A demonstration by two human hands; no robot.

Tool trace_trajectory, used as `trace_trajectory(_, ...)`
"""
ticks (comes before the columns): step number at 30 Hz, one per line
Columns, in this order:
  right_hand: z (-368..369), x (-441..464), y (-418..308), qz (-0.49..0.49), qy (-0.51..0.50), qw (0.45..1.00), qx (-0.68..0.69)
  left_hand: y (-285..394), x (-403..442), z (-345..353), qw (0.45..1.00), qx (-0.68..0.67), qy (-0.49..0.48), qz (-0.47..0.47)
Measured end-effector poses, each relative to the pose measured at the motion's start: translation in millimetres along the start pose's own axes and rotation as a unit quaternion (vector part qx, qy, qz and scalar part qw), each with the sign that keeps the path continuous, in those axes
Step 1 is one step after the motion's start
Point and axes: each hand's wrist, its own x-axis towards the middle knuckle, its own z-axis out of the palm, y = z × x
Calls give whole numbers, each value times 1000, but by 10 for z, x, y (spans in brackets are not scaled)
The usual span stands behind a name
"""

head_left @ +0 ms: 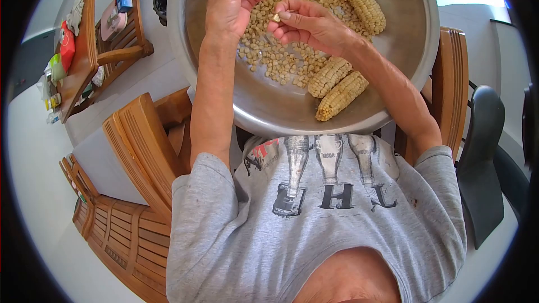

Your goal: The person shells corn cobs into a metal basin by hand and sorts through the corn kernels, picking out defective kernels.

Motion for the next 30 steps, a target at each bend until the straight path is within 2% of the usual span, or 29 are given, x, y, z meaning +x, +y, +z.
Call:
trace_trajectory(12,14,-15,-139,-65,59,995,-54,-14,-144,198,999,12,20,-26)
trace_trajectory(15,-43,-17,-139,-95,29,994,-42,-12,-159,219,999,23,21,-25)
trace_trajectory(24,21,2,-208,-81,89,992,-34,-11,-178,245,999,14,15,-35)
trace_trajectory(30,-3,-30,-246,-101,109,984,-102,-32,-167,242,999,27,14,-33)
